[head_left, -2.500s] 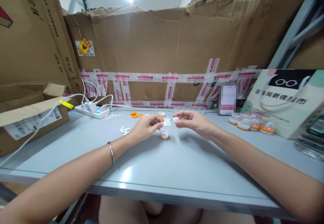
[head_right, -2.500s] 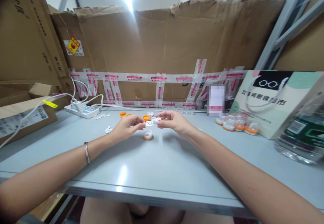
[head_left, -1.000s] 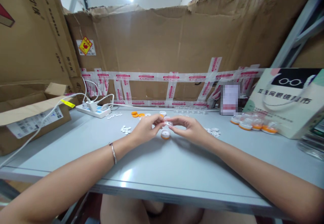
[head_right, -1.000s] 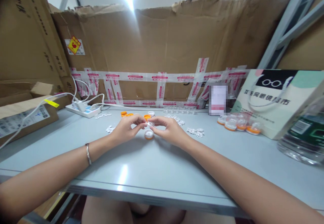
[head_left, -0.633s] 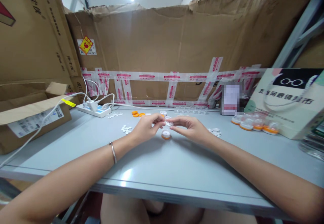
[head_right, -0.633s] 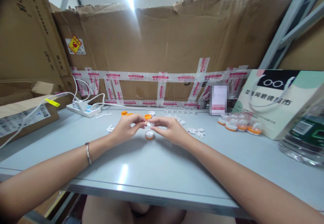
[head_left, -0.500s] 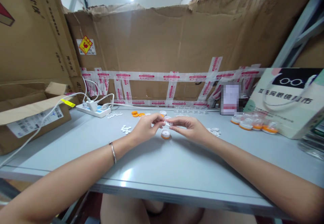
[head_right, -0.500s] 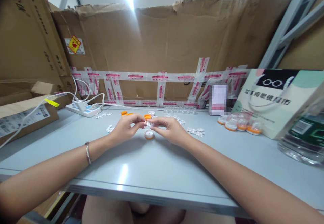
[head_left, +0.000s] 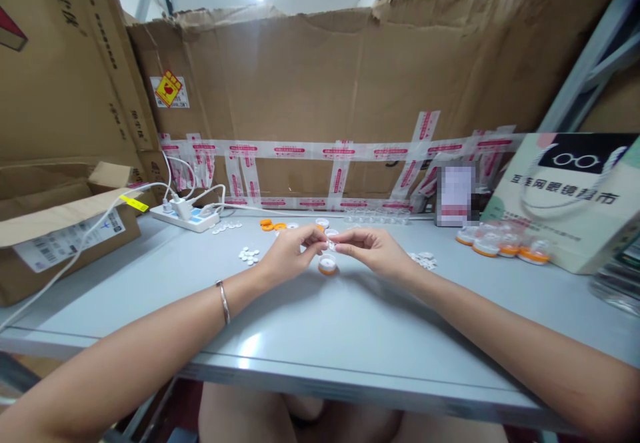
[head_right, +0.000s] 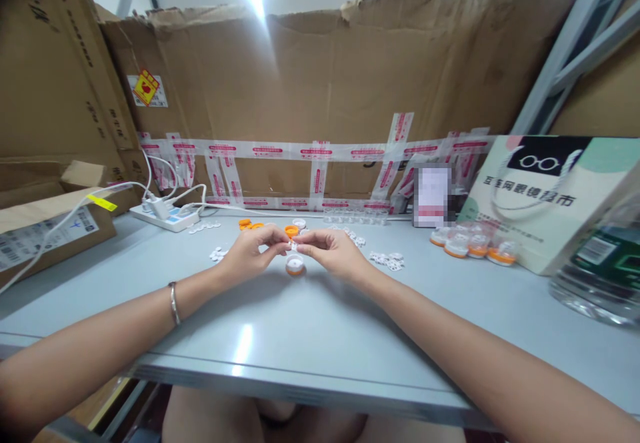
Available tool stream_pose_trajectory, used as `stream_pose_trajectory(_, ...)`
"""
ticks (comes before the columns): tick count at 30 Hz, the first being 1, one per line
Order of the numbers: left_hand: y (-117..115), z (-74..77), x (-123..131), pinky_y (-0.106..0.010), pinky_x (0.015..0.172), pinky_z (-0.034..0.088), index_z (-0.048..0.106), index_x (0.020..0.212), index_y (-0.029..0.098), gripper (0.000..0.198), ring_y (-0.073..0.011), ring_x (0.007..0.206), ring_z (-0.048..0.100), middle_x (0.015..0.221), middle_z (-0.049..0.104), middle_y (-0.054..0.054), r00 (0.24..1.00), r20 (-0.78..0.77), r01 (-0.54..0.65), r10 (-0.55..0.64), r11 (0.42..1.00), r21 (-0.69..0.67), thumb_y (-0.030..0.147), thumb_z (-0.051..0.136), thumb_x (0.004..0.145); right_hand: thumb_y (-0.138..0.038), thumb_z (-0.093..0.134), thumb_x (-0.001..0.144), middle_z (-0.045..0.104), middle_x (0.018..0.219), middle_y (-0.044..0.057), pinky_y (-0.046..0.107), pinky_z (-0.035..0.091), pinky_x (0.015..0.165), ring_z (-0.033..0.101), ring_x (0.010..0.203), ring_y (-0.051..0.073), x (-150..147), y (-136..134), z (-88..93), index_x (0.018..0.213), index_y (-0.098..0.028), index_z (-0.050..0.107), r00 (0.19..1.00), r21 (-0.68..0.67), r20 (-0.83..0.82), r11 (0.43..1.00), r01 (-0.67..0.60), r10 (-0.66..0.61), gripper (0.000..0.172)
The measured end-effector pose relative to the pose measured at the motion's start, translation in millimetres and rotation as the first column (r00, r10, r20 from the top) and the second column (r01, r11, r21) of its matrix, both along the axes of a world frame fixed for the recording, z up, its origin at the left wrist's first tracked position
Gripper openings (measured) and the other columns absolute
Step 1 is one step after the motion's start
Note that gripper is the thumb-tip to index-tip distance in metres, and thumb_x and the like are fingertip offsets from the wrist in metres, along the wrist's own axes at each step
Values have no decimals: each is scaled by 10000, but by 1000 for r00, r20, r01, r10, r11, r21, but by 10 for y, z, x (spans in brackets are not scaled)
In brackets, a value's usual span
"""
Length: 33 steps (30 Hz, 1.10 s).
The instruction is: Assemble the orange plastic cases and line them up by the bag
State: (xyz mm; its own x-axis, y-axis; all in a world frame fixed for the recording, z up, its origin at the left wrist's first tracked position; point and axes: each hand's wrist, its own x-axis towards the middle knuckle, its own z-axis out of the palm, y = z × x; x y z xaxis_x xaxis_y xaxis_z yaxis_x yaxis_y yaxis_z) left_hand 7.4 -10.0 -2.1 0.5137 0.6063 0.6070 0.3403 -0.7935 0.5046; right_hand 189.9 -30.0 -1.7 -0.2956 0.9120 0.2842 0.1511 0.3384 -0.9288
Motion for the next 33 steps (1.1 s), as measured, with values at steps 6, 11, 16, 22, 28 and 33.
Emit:
stream_pose_trajectory(6, -4, -19, 10, -206, 612, 446, 567, 770, 158, 74, -99, 646, 565, 715, 632, -8, 999, -52, 16, -12, 997, 75, 176, 497, 788, -301, 725, 573, 657, 775, 3, 343, 476, 778, 632, 765, 155, -22, -16, 36, 739, -188, 549, 997, -66, -65, 998, 24, -28, 267)
stream_pose_trajectory(11, 0, -11, 6, -193, 598, 438, 560, 768, 156, 60, -92, 637, 565, 711, 632, -5, 999, -50, 19, -14, 996, 84, 163, 503, 783, -293, 725, 576, 652, 771, 2, 338, 473, 784, 631, 768, 154, -21, -10, 44, 759, -190, 539, 997, -76, -65, 997, 26, -31, 281)
stream_pose_trajectory(16, -15, 24, -2, -184, 583, 429, 547, 765, 149, 71, -87, 627, 562, 693, 621, -4, 999, -30, 14, -11, 995, 104, 190, 498, 796, -295, 706, 621, 671, 837, 13, 321, 462, 831, 627, 825, 136, 0, 21, 0, 865, -197, 561, 990, -161, -142, 987, -12, -11, 300)
stream_pose_trajectory(22, 8, 2, -3, -201, 609, 436, 538, 781, 152, 110, -97, 660, 565, 726, 615, -13, 998, -70, 7, -4, 999, 41, 234, 472, 814, -329, 705, 607, 675, 801, 22, 328, 465, 810, 624, 776, 142, 19, 66, -38, 763, -174, 620, 987, -207, -147, 978, 34, -66, 236)
stream_pose_trajectory(28, 33, -26, -41, -291, 736, 428, 530, 991, 161, 456, -190, 876, 543, 978, 592, -71, 952, -304, -46, 29, 998, -48, 457, 631, 660, -256, 558, 733, 678, 918, 53, 347, 427, 839, 602, 870, 180, 86, 116, -53, 857, -187, 671, 972, 103, 177, 985, 137, -154, 181)
stream_pose_trajectory(33, 26, -59, -2, -269, 662, 410, 565, 855, 147, 318, -167, 752, 539, 843, 606, -46, 914, -405, -55, -12, 987, -153, 413, 603, 684, -227, 530, 754, 670, 930, 44, 321, 439, 803, 604, 863, 170, 27, 107, -102, 932, -194, 638, 951, 236, 251, 964, 121, -181, 211)
